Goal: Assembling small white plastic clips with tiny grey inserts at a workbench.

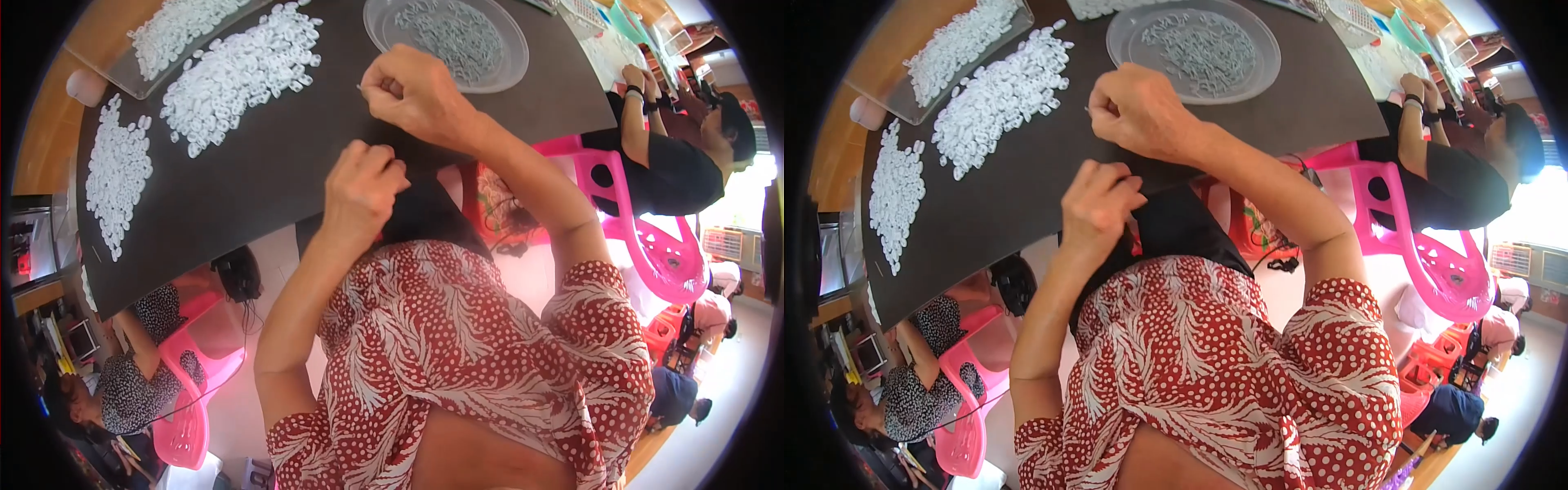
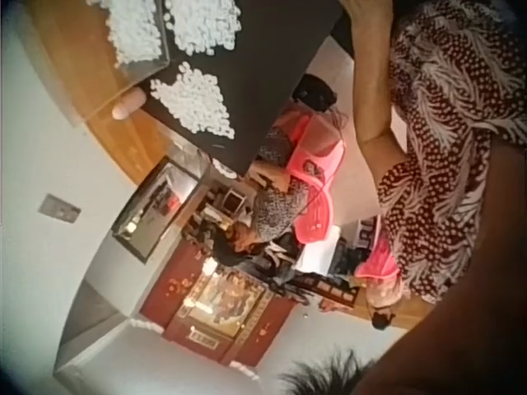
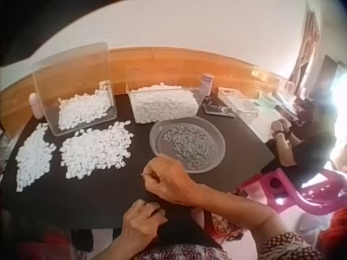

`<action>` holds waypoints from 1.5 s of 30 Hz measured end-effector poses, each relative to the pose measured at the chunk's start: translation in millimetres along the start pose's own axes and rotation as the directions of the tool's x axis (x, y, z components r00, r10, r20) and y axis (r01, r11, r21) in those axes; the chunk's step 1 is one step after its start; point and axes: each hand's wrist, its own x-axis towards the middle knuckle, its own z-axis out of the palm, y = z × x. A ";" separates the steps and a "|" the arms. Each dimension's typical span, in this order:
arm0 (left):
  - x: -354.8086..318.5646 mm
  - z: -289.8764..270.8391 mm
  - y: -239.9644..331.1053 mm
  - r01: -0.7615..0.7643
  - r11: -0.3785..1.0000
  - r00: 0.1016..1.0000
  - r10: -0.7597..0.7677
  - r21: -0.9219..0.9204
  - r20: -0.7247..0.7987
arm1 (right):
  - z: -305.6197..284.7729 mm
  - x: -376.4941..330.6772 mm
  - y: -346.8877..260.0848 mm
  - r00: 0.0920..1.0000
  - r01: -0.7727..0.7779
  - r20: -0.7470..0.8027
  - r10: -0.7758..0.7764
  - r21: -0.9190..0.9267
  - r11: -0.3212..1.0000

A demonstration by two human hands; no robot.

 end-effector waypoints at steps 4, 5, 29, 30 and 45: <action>-3.1 -30.3 2.0 0.181 0.975 0.962 -0.203 -0.131 -0.184 | -2.5 -11.0 -10.8 0.998 -0.061 -0.019 0.062 0.073 0.995; -9.0 -37.9 -1.4 0.214 0.970 0.942 -0.237 -0.119 -0.239 | -1.7 -13.7 -12.0 0.998 -0.064 -0.018 0.066 0.078 0.995; -38.7 -76.8 6.8 0.573 0.195 0.500 -0.853 -0.796 0.151 | 37.7 -17.0 -76.1 0.957 0.221 0.160 -0.242 0.140 0.965; -37.2 -79.0 5.3 0.551 0.147 0.493 -0.851 -0.822 0.179 | 39.5 -16.8 -74.0 0.962 0.221 0.130 -0.241 0.155 0.963; -43.4 -82.7 -18.4 0.611 0.473 0.541 -0.835 -0.635 -0.102 | 37.9 -25.6 -58.9 0.995 0.097 -0.002 -0.100 0.249 0.964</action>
